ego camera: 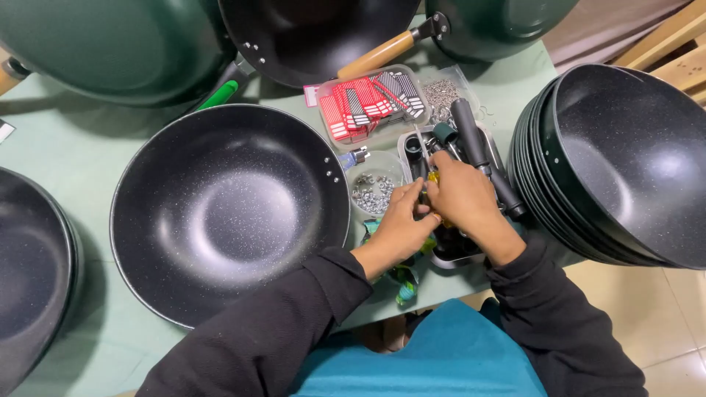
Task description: Attaching a handle to a wok using a manual screwdriver and screws
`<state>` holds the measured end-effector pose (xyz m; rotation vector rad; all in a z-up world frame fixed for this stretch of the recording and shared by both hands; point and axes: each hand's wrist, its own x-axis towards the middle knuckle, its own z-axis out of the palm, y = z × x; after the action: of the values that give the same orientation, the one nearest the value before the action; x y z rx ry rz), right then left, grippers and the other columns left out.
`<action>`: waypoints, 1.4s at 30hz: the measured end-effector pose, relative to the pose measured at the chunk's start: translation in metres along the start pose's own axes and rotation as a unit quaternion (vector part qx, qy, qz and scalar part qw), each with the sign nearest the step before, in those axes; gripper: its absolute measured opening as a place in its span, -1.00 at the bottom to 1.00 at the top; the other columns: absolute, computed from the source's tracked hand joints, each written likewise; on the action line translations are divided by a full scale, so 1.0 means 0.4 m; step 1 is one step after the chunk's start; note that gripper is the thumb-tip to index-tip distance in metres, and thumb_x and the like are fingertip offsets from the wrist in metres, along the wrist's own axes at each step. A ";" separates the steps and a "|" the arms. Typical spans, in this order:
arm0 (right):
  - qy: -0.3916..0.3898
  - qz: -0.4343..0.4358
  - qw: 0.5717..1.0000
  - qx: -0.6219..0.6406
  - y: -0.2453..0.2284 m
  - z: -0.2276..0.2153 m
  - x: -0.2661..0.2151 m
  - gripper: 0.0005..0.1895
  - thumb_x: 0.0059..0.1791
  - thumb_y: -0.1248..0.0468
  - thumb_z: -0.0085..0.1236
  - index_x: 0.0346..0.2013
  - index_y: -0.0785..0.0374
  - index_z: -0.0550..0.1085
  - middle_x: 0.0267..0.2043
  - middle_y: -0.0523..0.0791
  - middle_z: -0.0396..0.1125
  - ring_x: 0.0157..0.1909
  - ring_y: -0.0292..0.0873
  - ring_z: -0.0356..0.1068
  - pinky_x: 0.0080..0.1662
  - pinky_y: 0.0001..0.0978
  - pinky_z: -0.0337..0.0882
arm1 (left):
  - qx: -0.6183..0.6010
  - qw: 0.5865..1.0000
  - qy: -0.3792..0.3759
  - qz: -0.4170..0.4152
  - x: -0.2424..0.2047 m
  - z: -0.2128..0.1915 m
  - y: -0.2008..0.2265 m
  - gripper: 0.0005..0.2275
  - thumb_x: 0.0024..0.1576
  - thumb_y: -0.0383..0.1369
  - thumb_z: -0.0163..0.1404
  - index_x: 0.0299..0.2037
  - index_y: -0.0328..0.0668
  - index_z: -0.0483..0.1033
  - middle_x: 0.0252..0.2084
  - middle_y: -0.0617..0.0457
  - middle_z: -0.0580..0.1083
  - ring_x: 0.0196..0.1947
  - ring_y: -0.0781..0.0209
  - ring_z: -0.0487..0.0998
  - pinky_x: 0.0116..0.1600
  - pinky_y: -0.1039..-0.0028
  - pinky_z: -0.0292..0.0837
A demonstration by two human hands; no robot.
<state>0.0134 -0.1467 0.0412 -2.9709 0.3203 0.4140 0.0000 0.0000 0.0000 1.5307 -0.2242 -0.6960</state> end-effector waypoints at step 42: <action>0.090 0.011 0.996 0.009 0.093 -0.120 -0.042 -0.71 0.10 0.15 -0.04 -0.03 0.15 0.57 -0.24 0.08 0.52 -0.14 0.30 0.53 -0.11 0.20 0.51 | 0.045 0.997 -0.056 0.034 -0.007 -0.002 0.004 -0.28 0.03 -0.38 0.05 0.46 -0.33 0.09 0.46 -0.27 0.12 0.36 -0.14 0.35 0.40 0.13 0.27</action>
<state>0.0013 -0.1870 0.0882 -2.9949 0.3720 0.1433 -0.0013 0.0021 0.0025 1.5635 -0.3947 -0.7264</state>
